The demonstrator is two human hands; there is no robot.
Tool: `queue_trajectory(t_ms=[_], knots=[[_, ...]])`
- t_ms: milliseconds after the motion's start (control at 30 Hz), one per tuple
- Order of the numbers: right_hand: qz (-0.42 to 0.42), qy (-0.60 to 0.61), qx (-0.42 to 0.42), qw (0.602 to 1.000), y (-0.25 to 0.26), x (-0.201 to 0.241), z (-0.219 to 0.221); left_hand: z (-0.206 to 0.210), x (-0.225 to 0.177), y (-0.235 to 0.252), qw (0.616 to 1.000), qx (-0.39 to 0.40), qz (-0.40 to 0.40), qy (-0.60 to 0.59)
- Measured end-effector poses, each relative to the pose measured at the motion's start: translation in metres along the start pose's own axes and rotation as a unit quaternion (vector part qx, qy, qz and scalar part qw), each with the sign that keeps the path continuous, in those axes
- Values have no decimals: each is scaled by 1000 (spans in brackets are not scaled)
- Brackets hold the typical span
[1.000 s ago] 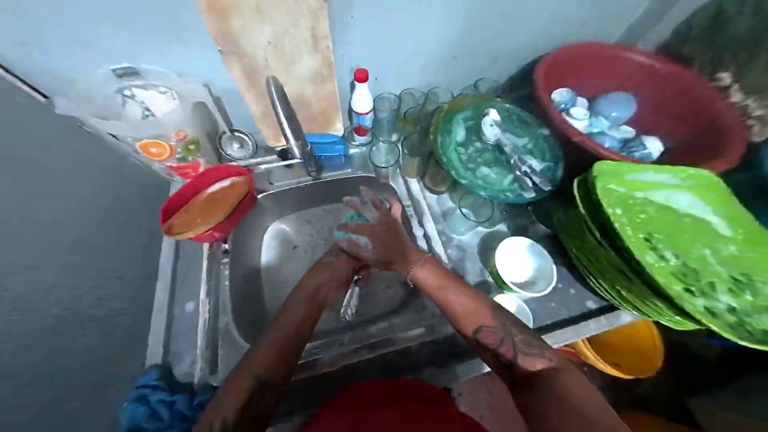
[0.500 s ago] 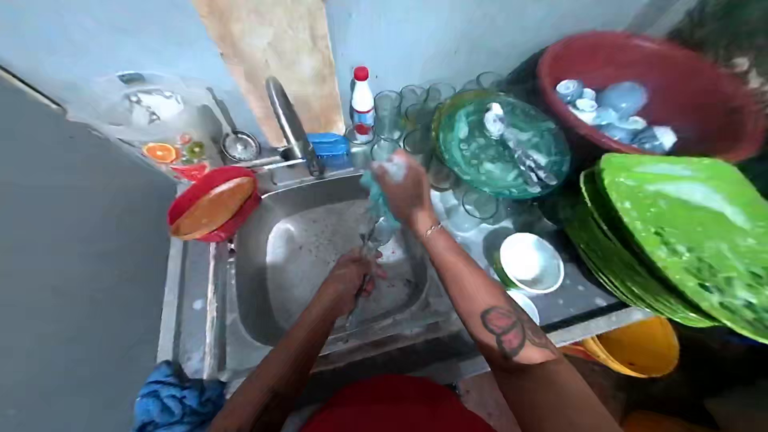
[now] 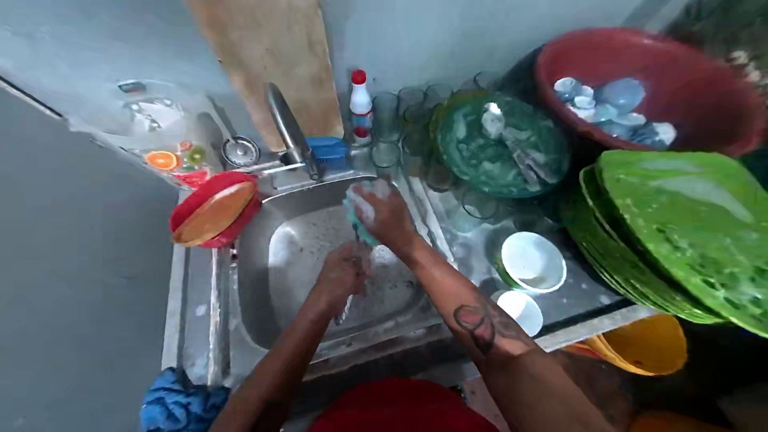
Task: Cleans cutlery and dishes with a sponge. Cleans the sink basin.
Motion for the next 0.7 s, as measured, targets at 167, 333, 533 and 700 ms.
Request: queue_trajectory(t_ms=[167,333,533,700], knots=[[403,375,-88,830,3,-31,-2,-6,7,-6,1000,-15,1,-15],[527,673,-49,516,-55,19,11,-11,6,20,996,39,-57,-62],[464,582,-78,663,-4,2,-30,-21,19,18,997,8,-76,17],[475,471,-41,742,-33,15,-7,-26,22,33,984,-117,107,-83]])
Point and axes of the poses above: each hand's wrist, its own y-axis towards the middle knuckle, its own z-axis out of the palm, x = y × z, the point moved 3 cm from there along y, towards the middle knuckle, and after that the axes turned 9 degrees about -z, right-handed, at the moved point
